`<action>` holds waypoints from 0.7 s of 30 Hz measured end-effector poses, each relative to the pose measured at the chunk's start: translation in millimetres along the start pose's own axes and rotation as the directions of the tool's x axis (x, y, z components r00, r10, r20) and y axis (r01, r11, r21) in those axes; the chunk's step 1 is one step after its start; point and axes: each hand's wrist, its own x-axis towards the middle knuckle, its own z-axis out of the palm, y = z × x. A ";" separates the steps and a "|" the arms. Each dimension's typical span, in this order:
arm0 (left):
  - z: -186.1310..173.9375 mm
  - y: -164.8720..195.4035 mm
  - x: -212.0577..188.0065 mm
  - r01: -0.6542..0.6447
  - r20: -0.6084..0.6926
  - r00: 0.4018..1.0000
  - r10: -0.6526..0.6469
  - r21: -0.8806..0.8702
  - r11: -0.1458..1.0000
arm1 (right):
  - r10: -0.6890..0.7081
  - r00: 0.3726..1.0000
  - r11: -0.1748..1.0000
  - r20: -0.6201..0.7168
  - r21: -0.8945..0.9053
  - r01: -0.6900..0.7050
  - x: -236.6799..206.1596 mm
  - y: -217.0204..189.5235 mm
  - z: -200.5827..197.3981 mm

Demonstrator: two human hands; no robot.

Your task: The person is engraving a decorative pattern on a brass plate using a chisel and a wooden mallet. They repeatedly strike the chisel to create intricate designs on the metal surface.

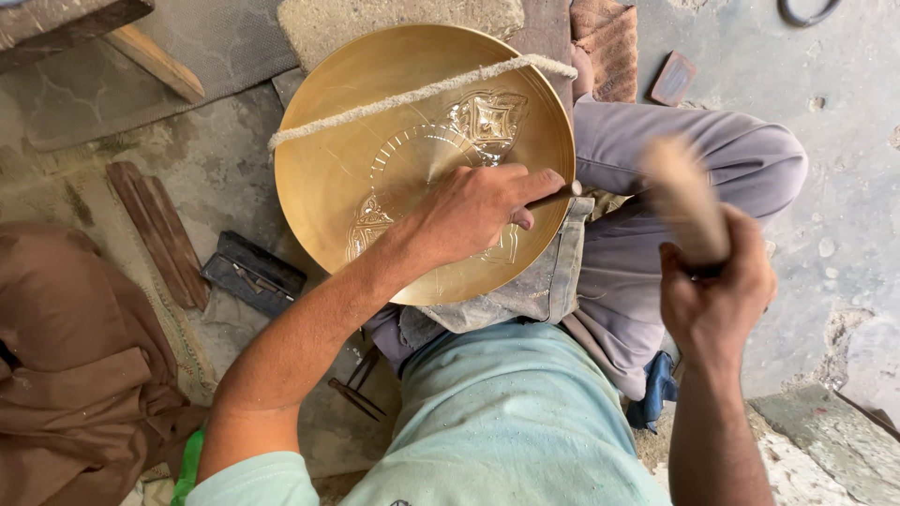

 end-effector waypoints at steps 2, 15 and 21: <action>2.3 -2.0 -5.2 0.008 -0.040 0.999 -0.008 -0.015 1.000 | 0.252 0.963 0.812 0.100 0.519 -0.266 5.9 -3.2 0.0; -8.1 -5.1 -26.9 0.079 -0.183 0.978 -0.103 -0.136 0.988 | -0.240 0.964 0.960 0.119 -0.118 0.253 47.4 -39.1 -1.1; -5.4 -8.9 -47.1 0.075 -0.284 0.950 -0.133 -0.206 0.976 | -0.378 0.887 0.842 0.267 -0.300 0.449 61.2 -64.3 -1.8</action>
